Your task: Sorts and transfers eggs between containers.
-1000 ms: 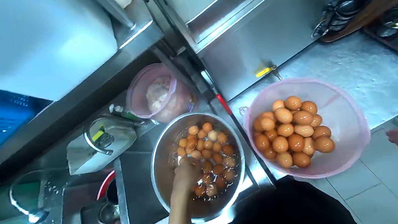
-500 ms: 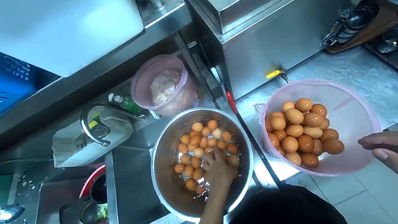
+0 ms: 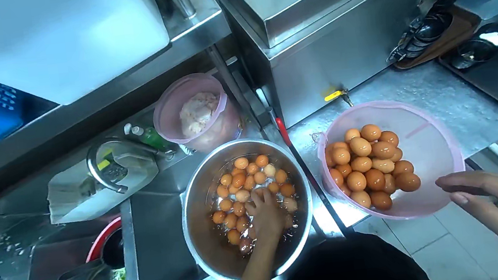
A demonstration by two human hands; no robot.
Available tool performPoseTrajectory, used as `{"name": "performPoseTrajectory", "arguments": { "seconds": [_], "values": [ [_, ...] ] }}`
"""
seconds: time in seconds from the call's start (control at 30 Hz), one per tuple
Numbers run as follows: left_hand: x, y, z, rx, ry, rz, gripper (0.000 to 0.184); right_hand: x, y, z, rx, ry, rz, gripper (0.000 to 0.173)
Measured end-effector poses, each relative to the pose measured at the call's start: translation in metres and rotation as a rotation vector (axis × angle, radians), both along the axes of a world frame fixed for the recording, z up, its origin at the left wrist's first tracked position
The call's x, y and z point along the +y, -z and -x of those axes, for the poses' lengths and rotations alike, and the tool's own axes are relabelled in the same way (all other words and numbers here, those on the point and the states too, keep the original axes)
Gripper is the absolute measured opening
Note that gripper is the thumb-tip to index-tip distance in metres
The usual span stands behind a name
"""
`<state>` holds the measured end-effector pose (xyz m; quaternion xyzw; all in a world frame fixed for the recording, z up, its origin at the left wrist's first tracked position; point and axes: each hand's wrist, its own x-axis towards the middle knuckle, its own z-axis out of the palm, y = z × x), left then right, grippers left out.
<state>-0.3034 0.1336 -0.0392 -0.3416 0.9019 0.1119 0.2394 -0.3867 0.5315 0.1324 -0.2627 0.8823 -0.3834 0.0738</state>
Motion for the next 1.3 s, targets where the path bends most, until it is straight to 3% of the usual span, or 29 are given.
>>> {"name": "performPoseTrajectory", "arguments": {
  "seconds": [0.23,0.6,0.8,0.93,1.03,1.1,1.2,1.3],
  "values": [
    [-0.003,0.011,-0.005,0.051,-0.051,-0.073,0.088,-0.001,0.004,0.008,0.016,-0.022,0.000,0.034],
    [-0.021,0.018,0.003,-0.013,0.058,-0.073,0.075,0.002,0.010,0.015,0.046,-0.028,0.016,0.035],
    [-0.035,0.010,0.008,-0.029,0.102,-0.135,0.056,0.005,0.013,0.018,0.053,-0.031,0.036,0.036],
    [-0.044,0.003,0.002,0.130,0.060,-0.203,0.058,0.006,0.013,0.019,0.054,-0.019,0.034,0.036],
    [-0.053,-0.011,-0.004,0.321,-0.068,-0.358,0.059,0.008,0.014,0.019,0.046,-0.006,0.030,0.037],
    [-0.057,-0.020,-0.010,0.445,-0.252,-0.542,0.059,0.008,0.015,0.020,0.042,-0.008,0.034,0.037],
    [-0.052,-0.048,-0.019,0.633,-0.728,-1.024,0.048,0.007,0.016,0.022,0.044,-0.015,0.040,0.037],
    [-0.054,-0.057,-0.033,0.822,-1.029,-1.450,0.038,0.004,0.016,0.022,0.061,-0.020,0.035,0.036]
  ]
}}
